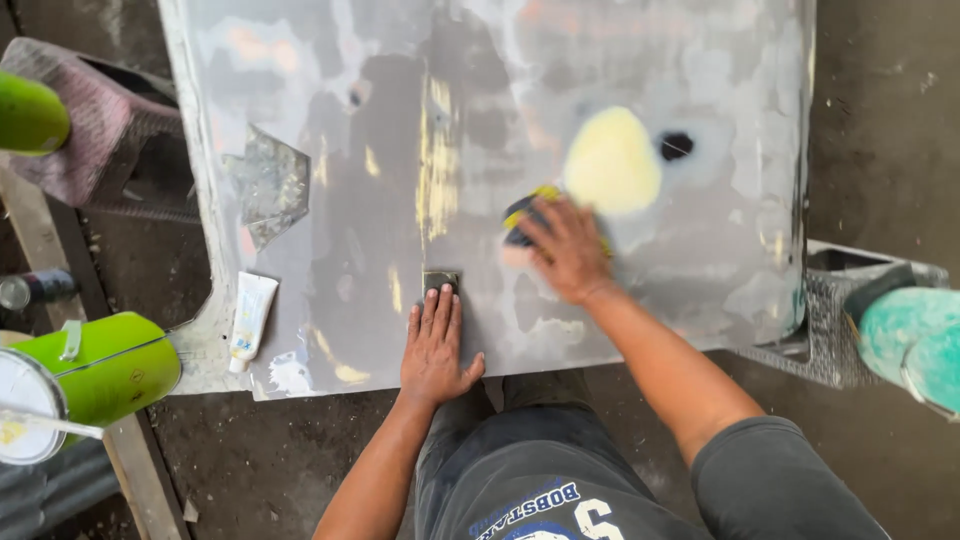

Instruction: The person wets a sanding block and a yellow cloth in a bucket of water. They then use the sanding block to sand a large, flat, gray surface that has patches of yellow filler. The person repeatedly wipes the sanded area with the yellow cloth to remove dust and debris.

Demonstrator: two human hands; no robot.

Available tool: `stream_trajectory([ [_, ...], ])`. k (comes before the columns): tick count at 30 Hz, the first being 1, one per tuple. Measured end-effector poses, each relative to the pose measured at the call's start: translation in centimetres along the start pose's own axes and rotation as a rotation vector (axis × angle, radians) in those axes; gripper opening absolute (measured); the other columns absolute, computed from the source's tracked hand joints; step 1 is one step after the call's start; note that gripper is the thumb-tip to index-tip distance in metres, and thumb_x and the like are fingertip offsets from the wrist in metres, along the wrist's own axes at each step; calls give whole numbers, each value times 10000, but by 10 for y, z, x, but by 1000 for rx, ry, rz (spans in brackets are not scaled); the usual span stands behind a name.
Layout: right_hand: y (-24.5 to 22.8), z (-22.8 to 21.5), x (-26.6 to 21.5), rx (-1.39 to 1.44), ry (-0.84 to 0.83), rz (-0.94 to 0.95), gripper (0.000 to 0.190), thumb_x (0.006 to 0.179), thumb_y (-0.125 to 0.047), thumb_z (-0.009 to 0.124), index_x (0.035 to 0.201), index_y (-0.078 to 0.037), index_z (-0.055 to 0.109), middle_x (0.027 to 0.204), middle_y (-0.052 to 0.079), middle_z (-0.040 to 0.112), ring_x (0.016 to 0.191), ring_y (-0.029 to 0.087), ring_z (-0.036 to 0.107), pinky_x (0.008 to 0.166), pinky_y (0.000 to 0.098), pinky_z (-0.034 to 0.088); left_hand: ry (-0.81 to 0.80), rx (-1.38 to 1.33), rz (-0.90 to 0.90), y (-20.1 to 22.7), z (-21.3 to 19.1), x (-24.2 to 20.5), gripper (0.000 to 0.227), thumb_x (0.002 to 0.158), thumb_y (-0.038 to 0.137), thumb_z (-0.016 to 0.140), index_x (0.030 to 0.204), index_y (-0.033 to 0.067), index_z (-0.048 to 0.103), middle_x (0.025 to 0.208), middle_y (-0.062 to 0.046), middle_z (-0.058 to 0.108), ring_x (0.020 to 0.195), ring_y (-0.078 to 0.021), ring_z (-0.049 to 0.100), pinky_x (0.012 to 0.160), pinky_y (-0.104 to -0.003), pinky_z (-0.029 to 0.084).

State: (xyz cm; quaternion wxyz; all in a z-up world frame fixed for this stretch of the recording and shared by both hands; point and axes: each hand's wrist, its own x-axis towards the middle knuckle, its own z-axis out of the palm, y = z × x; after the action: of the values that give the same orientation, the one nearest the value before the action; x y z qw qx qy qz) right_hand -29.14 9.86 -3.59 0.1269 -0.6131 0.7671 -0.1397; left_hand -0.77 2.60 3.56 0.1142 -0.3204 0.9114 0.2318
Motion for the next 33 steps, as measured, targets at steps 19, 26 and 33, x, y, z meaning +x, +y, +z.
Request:
stream_trajectory([
  [19,-103,40,-139,98,76,287,565,1015,-359,553,1563,-310,424,1688,48,287,1567,365,251,1269,563,171,1,61,331,-3,32,-41,981,809,490,670,1558,-27,305,1672,-194,211,1560,-355,156,1231,-583,119],
  [26,-7,31,-200,26,195,678,556,1063,-373,496,1603,-274,403,1699,119,233,1549,412,203,1250,587,109,-64,109,453,24,29,-28,994,790,470,679,1555,-34,294,1667,-210,199,1554,-369,155,1233,-547,137],
  [33,52,10,-215,132,280,902,585,1059,-386,487,1619,-272,360,1708,100,212,1570,393,153,1264,576,72,-182,205,573,92,48,0,978,807,482,661,1550,-34,290,1666,-195,192,1553,-364,139,1233,-543,128],
])
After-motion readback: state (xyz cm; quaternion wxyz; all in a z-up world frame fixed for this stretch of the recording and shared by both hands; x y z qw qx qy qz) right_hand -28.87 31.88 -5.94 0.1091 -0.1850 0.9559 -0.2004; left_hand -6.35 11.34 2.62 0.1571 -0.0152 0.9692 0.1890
